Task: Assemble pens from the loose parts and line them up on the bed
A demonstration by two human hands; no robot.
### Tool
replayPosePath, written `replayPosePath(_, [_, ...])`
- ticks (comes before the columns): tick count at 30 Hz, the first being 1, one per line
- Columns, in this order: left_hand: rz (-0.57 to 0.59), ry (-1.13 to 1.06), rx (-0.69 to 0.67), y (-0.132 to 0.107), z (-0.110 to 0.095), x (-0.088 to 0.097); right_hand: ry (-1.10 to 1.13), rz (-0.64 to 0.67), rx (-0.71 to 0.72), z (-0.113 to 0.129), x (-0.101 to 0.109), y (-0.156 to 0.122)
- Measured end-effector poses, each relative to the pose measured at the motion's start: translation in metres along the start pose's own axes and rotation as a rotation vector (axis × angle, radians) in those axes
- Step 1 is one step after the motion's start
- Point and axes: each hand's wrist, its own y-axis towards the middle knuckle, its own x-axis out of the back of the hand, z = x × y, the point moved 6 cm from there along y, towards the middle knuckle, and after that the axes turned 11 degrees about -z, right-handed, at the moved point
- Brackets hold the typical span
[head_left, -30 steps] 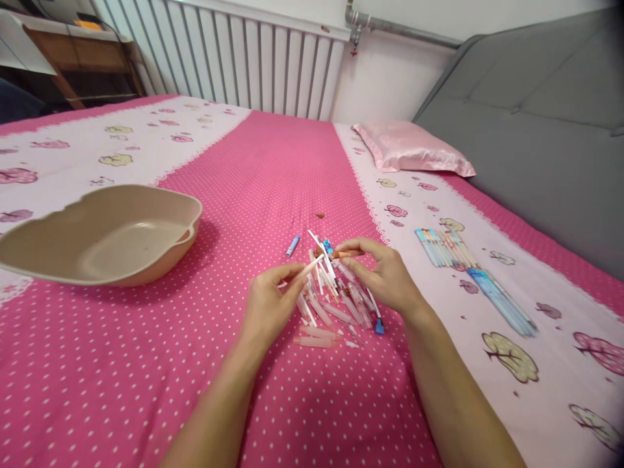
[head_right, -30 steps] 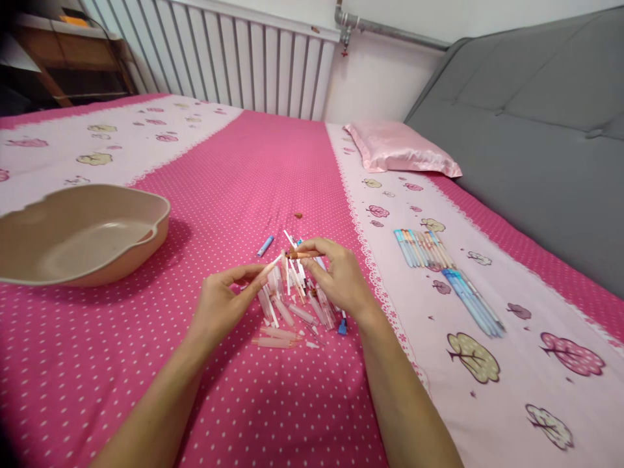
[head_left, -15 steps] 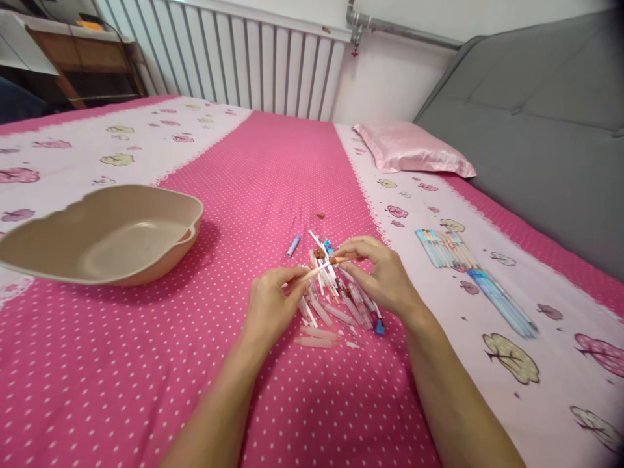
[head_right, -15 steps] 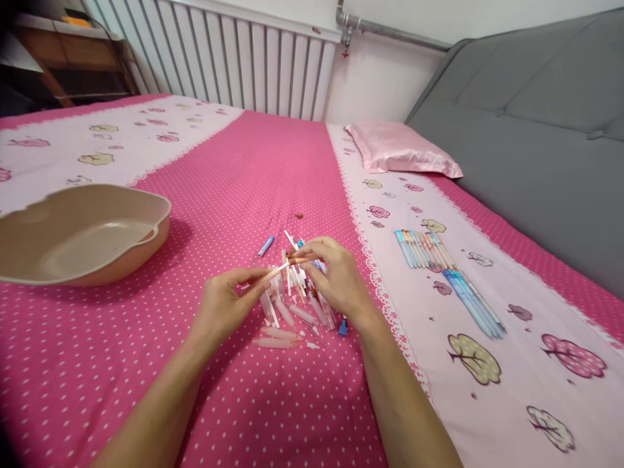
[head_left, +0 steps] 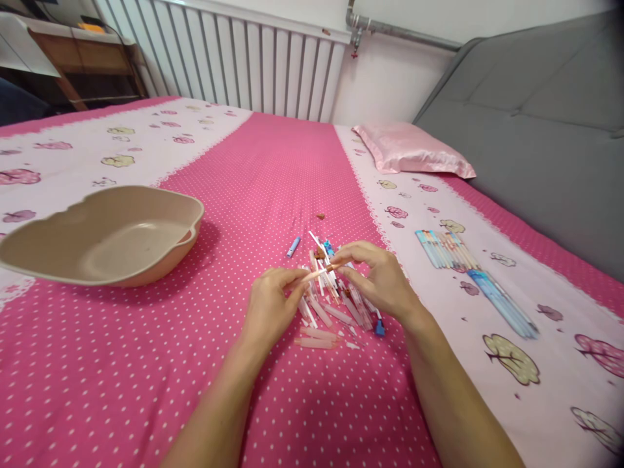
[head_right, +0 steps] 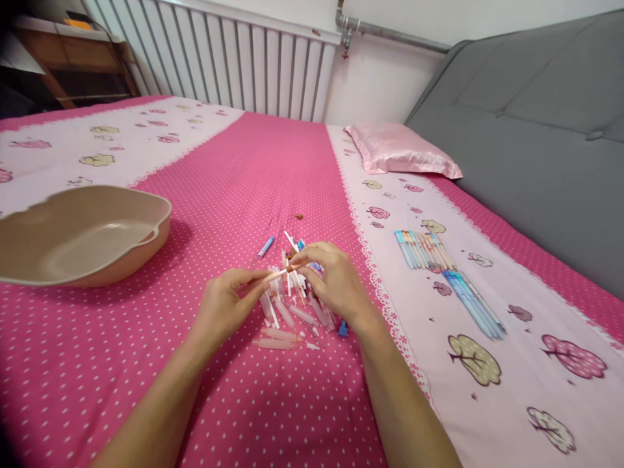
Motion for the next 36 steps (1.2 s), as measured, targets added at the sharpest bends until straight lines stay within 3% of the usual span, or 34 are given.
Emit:
replayPosePath(6, [-0.004, 0.054, -0.072, 0.0008, -0.0031, 0.0017, -0.013, 0.05, -0.004, 0.0003, -0.0039, -0.002])
replayPosePath(18, [0.002, 0.056, -0.071, 0.0002, -0.0019, -0.0008, 0.008, 0.069, -0.059, -0.0012, -0.0048, -0.0026])
replayPosePath(25, [0.026, 0.045, -0.089, 0.0004, -0.0053, -0.0014, -0.011, 0.199, -0.096, -0.0005, -0.0084, -0.0049])
replayPosePath(36, [0.013, -0.016, -0.084, 0.0004, -0.0057, -0.0011, 0.061, 0.116, -0.07, 0.0012, -0.0052, -0.0025])
